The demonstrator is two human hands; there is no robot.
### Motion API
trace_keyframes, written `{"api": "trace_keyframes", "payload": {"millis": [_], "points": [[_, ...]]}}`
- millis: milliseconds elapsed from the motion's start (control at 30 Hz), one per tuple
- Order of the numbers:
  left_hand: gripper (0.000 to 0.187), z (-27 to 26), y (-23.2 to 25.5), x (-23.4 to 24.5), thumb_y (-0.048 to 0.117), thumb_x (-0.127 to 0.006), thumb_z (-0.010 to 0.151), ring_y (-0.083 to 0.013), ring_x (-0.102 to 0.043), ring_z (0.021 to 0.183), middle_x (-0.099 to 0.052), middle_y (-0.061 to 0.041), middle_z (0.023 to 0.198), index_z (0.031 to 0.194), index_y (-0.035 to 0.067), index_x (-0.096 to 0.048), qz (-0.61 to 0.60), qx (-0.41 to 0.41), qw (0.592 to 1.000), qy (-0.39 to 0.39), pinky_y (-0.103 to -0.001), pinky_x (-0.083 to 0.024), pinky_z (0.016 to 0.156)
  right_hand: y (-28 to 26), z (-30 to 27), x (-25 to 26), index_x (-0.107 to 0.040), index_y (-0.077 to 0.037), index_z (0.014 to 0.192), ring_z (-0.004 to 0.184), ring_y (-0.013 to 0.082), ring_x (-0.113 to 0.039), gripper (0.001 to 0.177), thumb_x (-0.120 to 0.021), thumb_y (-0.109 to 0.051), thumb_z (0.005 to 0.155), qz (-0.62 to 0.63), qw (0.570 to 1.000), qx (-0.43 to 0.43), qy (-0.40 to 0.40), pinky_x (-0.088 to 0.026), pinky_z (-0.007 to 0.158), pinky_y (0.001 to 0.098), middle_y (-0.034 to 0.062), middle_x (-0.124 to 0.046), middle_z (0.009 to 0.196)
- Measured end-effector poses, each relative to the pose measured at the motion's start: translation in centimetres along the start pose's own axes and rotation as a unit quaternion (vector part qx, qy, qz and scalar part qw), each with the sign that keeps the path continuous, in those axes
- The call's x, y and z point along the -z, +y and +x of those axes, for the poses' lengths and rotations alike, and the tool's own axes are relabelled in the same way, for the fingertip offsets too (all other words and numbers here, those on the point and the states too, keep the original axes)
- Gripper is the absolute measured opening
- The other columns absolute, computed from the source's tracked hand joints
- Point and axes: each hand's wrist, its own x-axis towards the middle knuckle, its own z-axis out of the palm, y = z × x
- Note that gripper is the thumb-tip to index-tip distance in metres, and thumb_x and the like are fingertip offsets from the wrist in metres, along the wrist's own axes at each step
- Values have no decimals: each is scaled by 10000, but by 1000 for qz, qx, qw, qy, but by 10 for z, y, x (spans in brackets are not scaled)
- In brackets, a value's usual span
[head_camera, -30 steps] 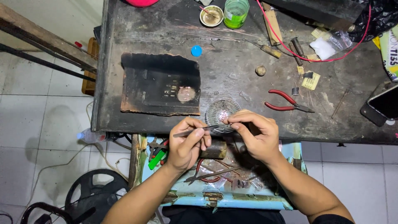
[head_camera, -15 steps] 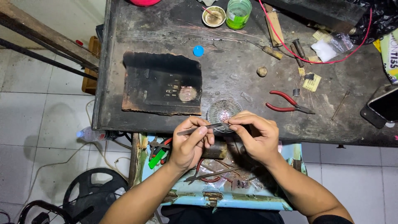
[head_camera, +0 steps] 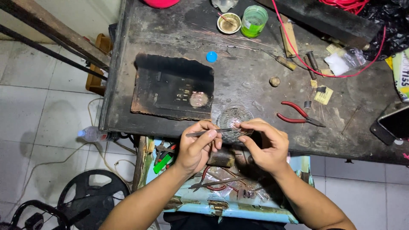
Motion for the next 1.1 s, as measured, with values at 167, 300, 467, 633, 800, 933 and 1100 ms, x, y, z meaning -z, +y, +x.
{"api": "trace_keyframes", "payload": {"millis": [167, 300, 467, 633, 800, 933, 1100], "points": [[130, 16, 43, -3, 47, -693, 937, -208, -689, 535, -695, -196, 708, 960, -72, -645, 153, -129, 980, 5, -254, -575, 483, 13, -1, 9, -693, 105, 1022, 794, 317, -708, 177, -760, 20, 882, -26, 1000, 8, -4, -581, 730, 405, 218, -755, 922], [84, 33, 86, 16, 68, -755, 908, -190, -710, 584, -737, 33, 602, 882, 137, -716, 514, -369, 772, 61, -272, -550, 707, 21, -3, 11, -662, 144, 1030, 815, 321, -687, 181, -745, 26, 920, -43, 999, 13, 4, -562, 745, 383, 247, -727, 930], [94, 47, 92, 39, 37, -746, 909, -200, -691, 597, -735, 8, 623, 878, 111, -697, 554, -396, 725, 102, -267, -560, 637, 24, -4, 8, -666, 149, 1011, 785, 324, -690, 157, -738, 40, 924, -50, 999, 12, -5, -562, 731, 385, 258, -731, 916], [72, 48, 91, 40, -9, -736, 896, -172, -716, 554, -735, -34, 634, 893, 59, -712, 522, -373, 762, 83, -258, -570, 567, 24, -4, 8, -665, 148, 996, 790, 333, -703, 138, -726, 41, 933, -55, 998, 16, -11, -563, 716, 390, 263, -726, 909], [53, 49, 89, 38, 0, -740, 904, -248, -742, 606, -737, -61, 660, 908, 48, -720, 509, -374, 774, 53, -294, -578, 569, 23, -4, 6, -668, 157, 981, 765, 335, -684, 129, -735, 60, 928, -51, 999, 15, -5, -558, 720, 397, 268, -715, 882], [55, 50, 91, 36, 3, -740, 902, -247, -743, 605, -739, -61, 666, 902, 56, -725, 519, -374, 768, 46, -301, -579, 559, 23, -2, 7, -667, 146, 977, 769, 325, -689, 126, -724, 42, 934, -48, 999, 22, -8, -554, 708, 390, 257, -713, 878], [56, 52, 88, 36, -18, -739, 906, -231, -763, 631, -731, -78, 699, 907, 38, -736, 508, -370, 777, 41, -298, -585, 565, 24, -4, 10, -670, 156, 968, 757, 350, -687, 122, -738, 67, 920, -49, 999, 11, 1, -561, 712, 405, 263, -707, 860]]}}
